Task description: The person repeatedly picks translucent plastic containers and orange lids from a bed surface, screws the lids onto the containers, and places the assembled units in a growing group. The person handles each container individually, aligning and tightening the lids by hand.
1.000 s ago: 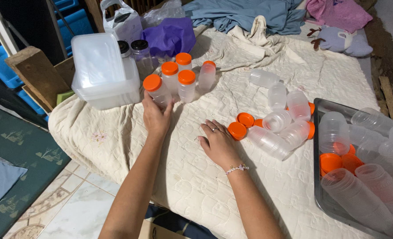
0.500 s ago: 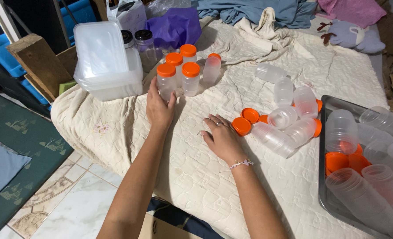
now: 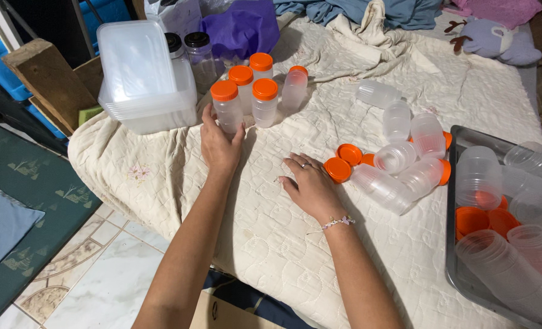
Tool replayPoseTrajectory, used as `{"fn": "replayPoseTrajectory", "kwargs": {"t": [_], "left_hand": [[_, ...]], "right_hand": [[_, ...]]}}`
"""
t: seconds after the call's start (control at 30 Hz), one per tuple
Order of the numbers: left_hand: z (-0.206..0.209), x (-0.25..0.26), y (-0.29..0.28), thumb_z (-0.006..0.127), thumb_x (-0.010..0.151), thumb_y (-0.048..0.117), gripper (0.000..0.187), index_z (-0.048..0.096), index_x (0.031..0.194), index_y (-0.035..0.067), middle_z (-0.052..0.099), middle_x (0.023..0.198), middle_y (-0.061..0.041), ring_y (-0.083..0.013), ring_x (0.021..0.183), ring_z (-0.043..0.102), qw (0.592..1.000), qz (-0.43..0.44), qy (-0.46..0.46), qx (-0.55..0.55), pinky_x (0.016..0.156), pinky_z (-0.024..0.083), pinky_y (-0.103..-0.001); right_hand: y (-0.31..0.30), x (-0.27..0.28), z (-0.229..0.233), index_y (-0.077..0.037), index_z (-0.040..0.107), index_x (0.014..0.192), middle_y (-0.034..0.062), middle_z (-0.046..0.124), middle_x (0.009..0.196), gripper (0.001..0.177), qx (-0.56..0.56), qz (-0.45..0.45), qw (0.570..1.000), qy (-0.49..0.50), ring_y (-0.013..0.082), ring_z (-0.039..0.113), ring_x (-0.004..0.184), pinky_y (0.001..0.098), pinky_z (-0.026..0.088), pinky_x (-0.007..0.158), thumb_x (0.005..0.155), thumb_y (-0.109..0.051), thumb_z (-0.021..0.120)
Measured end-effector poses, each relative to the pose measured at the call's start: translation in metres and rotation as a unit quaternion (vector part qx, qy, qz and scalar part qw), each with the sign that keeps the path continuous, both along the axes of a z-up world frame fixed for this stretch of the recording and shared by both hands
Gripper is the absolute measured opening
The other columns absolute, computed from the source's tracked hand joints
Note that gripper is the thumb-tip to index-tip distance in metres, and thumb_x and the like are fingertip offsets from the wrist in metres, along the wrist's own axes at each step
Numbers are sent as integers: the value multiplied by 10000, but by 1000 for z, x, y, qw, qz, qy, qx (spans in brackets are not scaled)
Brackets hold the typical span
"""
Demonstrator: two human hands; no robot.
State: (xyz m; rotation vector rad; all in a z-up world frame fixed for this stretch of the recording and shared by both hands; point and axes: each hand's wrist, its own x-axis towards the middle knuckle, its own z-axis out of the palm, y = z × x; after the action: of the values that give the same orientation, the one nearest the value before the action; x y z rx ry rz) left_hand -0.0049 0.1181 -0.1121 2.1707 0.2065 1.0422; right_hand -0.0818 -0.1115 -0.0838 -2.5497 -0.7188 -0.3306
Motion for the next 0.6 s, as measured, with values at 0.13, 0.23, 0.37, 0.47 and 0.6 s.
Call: {"fn": "replayPoseTrajectory", "kwargs": {"t": [0.13, 0.23, 0.37, 0.47, 0.6], "left_hand": [[5, -4, -2, 826, 877, 257, 823, 346, 1522, 82, 624, 1207, -186, -322, 1047, 625, 999, 4, 51, -14, 879, 521, -425], [6, -6, -3, 806, 878, 234, 816, 347, 1543, 120, 634, 1150, -173, -312, 1055, 619, 996, -9, 88, -19, 892, 520, -421], [4, -4, -2, 816, 852, 180, 842, 337, 1536, 77, 645, 1187, -176, -336, 1139, 590, 999, -2, -8, 42, 926, 515, -428], [2, -2, 0, 811, 845, 170, 859, 318, 1540, 61, 631, 1230, -183, -337, 1143, 579, 1000, 1, 8, 23, 941, 508, -432], [3, -2, 0, 826, 802, 192, 911, 285, 1517, 32, 625, 1287, -171, -336, 1135, 565, 999, 3, 26, -18, 951, 487, -432]], "right_hand": [[0, 0, 0, -4, 624, 1320, 210, 600, 1398, 467, 1, -2, 1000, 8, 378, 479, 1372, 465, 363, 1128, 937, -269, 658], [-1, 0, -2, -1, 620, 1325, 214, 592, 1406, 469, 0, 0, 1000, 6, 383, 474, 1373, 466, 362, 1133, 941, -268, 656], [0, 1, -2, 1, 616, 1329, 212, 589, 1411, 472, -4, 1, 1000, 6, 380, 467, 1381, 467, 359, 1135, 940, -263, 654], [0, 1, -2, -2, 615, 1329, 204, 592, 1411, 470, -6, -1, 1000, 9, 372, 467, 1383, 468, 355, 1136, 941, -265, 651], [1, 0, -1, -3, 612, 1332, 204, 584, 1418, 471, -8, -5, 1000, 15, 368, 461, 1387, 471, 346, 1134, 943, -267, 648]]}}
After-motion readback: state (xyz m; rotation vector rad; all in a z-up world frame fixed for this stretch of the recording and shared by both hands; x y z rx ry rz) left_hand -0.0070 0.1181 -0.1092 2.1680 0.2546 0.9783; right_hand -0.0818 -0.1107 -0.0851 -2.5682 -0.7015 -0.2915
